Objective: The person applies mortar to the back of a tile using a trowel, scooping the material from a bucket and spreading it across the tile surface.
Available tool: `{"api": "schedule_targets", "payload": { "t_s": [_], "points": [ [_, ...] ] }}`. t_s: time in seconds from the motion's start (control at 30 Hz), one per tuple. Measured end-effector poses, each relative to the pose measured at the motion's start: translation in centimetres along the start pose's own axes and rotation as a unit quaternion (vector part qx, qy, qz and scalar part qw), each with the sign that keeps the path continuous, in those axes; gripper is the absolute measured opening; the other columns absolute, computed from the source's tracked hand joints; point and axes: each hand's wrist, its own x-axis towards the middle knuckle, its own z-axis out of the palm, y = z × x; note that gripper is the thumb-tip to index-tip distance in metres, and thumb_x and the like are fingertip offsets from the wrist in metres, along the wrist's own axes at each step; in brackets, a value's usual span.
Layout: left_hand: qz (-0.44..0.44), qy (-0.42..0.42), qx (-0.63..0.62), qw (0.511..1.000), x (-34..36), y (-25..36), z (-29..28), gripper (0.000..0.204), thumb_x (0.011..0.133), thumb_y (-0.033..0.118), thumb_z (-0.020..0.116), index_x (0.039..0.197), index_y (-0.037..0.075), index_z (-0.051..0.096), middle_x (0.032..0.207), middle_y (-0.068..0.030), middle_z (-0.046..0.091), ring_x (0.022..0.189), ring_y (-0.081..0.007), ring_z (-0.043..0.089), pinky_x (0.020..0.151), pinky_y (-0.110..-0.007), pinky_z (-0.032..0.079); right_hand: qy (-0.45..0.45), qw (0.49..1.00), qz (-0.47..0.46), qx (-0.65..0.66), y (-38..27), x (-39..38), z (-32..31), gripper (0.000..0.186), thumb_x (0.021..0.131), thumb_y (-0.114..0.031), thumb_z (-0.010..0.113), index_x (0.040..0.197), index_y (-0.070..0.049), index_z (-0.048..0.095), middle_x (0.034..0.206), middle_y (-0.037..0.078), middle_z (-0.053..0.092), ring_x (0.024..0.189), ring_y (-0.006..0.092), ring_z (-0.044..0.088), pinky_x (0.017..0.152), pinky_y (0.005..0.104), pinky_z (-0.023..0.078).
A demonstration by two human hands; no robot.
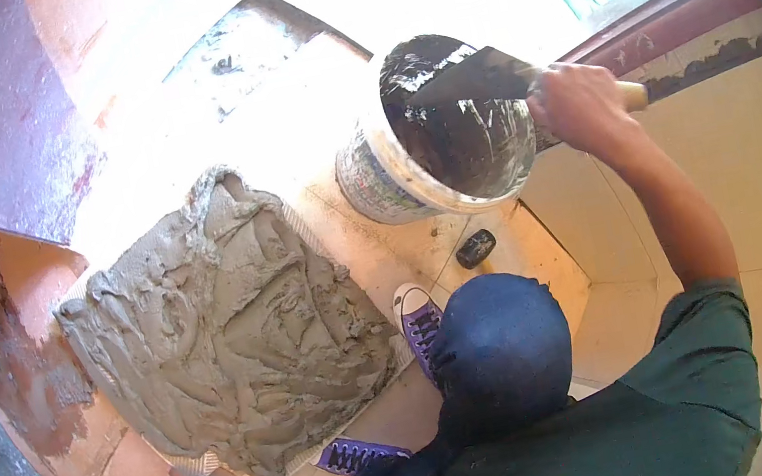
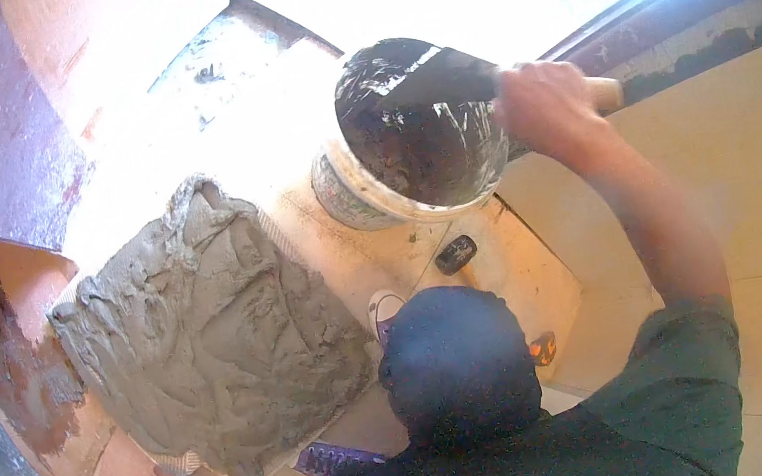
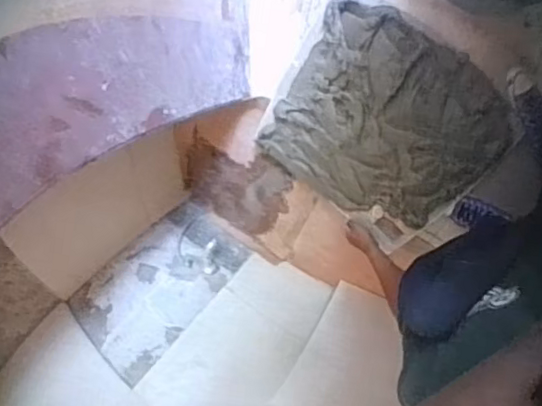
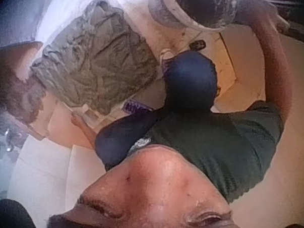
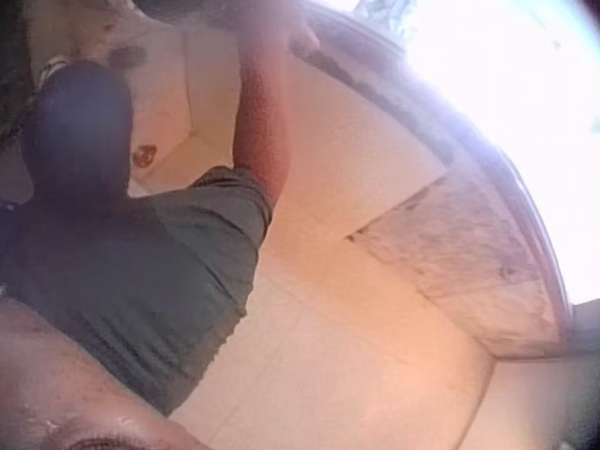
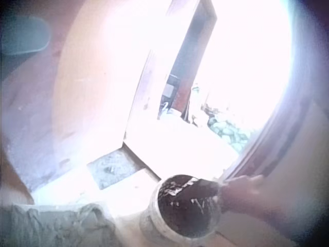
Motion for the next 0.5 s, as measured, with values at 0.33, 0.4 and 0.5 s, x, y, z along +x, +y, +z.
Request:
{"api": "schedule_targets", "payload": {
  "t_s": [0.33,0.4,0.5],
  "points": [
    [-0.002,-0.094,0.050,0.994,-1.3,3.8,-3.2,0.070,0.103,0.047,0.039,0.136,-0.014,0.049,0.142,-0.0346,0.049,0.133,-0.0442,0.048,0.112,-0.046,0.036,0.000,0.982,-0.189,-0.032,-7.0,10.2,8.2,0.012,0.083,-0.013,0.067,0.084,-0.009,0.078,0.083,0.011,0.076,0.079,0.0236,0.075,0.064,0.0374,0.057],
    [0.018,-0.055,0.029,0.998,0.3,0.9,-2.8,0.071,0.104,0.048,0.037,0.139,-0.012,0.048,0.145,-0.0320,0.048,0.136,-0.0418,0.046,0.113,-0.045,0.035,0.024,0.973,-0.224,-0.050,-8.9,10.9,9.2,0.011,0.082,-0.014,0.068,0.082,-0.010,0.078,0.081,0.009,0.075,0.077,0.0228,0.075,0.062,0.0369,0.056],
    [-0.003,-0.061,0.030,0.998,0.6,0.4,-2.7,0.072,0.104,0.050,0.035,0.142,-0.011,0.046,0.148,-0.0306,0.046,0.137,-0.0415,0.045,0.114,-0.044,0.035,0.045,0.956,-0.285,-0.055,-10.4,10.1,10.9,0.010,0.079,-0.015,0.068,0.079,-0.012,0.078,0.078,0.007,0.074,0.074,0.0217,0.074,0.058,0.0364,0.053]
  ]
}}
